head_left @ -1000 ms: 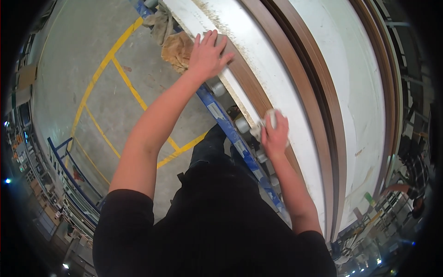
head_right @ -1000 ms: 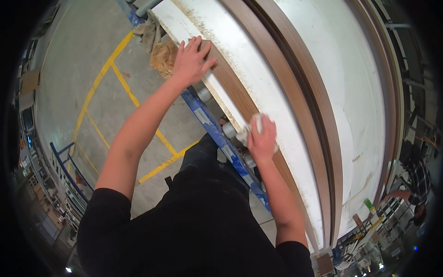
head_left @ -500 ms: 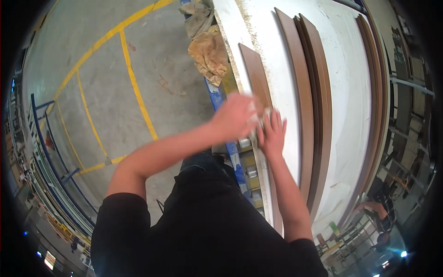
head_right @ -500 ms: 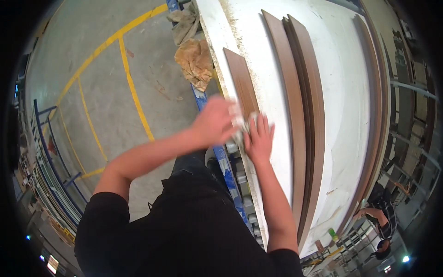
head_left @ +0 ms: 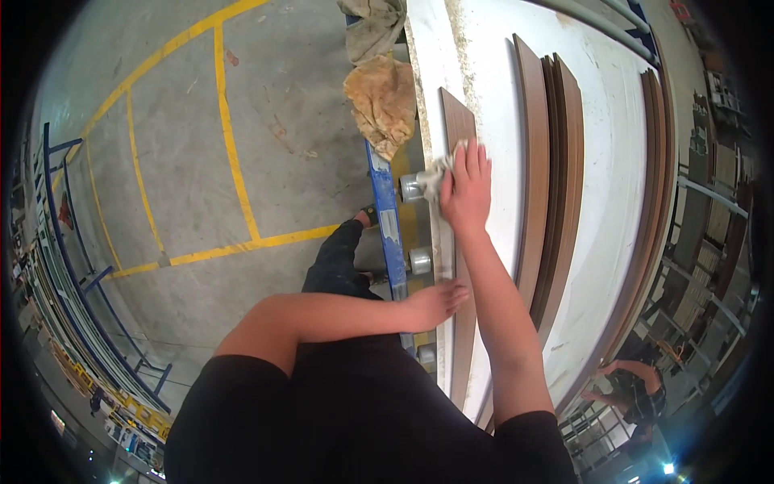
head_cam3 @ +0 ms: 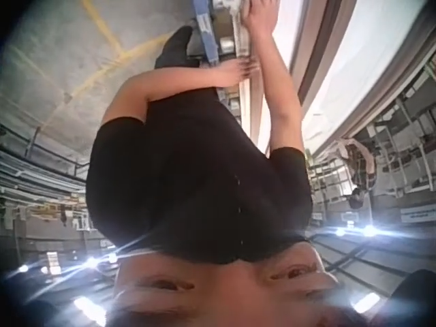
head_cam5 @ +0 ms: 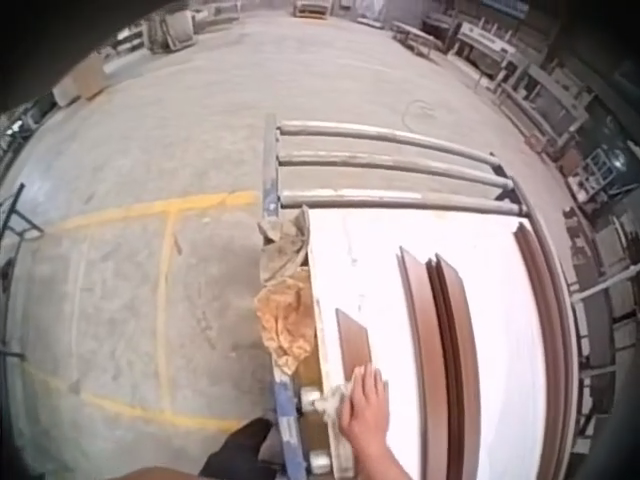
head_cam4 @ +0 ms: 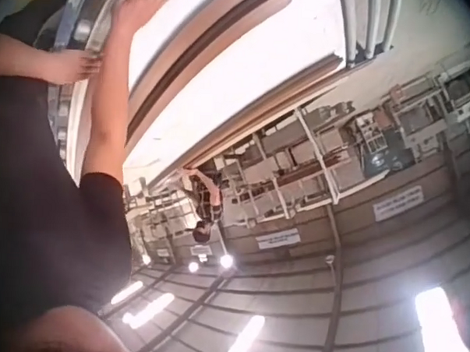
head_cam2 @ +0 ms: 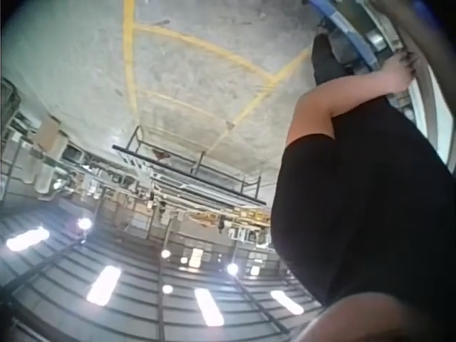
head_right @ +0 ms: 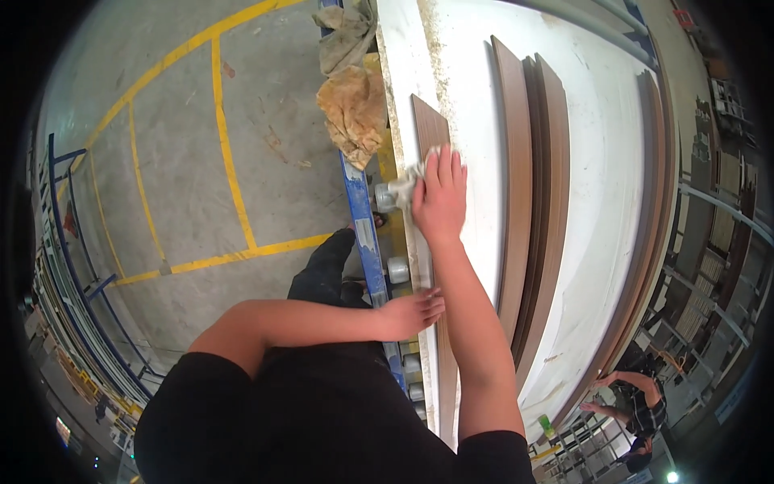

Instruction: Wiping down long wooden or composite planks with a cloth and transferring them to a storage rack.

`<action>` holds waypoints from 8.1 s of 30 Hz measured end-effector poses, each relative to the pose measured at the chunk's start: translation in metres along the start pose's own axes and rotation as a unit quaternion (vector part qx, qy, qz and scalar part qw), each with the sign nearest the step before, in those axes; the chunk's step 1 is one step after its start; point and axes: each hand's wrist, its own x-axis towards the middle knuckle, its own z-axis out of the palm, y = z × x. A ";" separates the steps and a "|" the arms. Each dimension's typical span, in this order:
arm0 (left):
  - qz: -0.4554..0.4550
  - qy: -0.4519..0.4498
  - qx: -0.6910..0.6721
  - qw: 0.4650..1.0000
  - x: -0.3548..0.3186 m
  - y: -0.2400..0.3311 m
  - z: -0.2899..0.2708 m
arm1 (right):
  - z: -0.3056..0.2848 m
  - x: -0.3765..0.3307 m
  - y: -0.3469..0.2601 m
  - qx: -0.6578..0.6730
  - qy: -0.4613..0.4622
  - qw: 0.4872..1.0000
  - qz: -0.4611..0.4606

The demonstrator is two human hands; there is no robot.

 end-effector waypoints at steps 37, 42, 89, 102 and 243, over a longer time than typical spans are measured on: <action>0.187 -0.143 -0.014 0.972 -0.012 0.027 -0.060 | -0.075 -0.273 0.014 0.095 0.058 0.981 0.156; 0.170 -0.117 -0.021 0.978 0.046 0.049 -0.042 | -0.119 -0.490 -0.038 0.045 0.239 0.825 0.510; 0.054 -0.132 0.243 0.960 0.255 0.072 -0.096 | -0.198 -0.968 0.095 0.292 0.765 0.128 0.559; 0.131 -0.185 0.176 0.958 0.287 0.118 -0.024 | -0.191 -0.955 0.112 0.280 0.593 0.117 0.746; 0.061 -0.060 0.277 0.957 0.519 1.545 0.651 | -0.340 -2.499 -0.214 0.306 0.336 0.423 0.784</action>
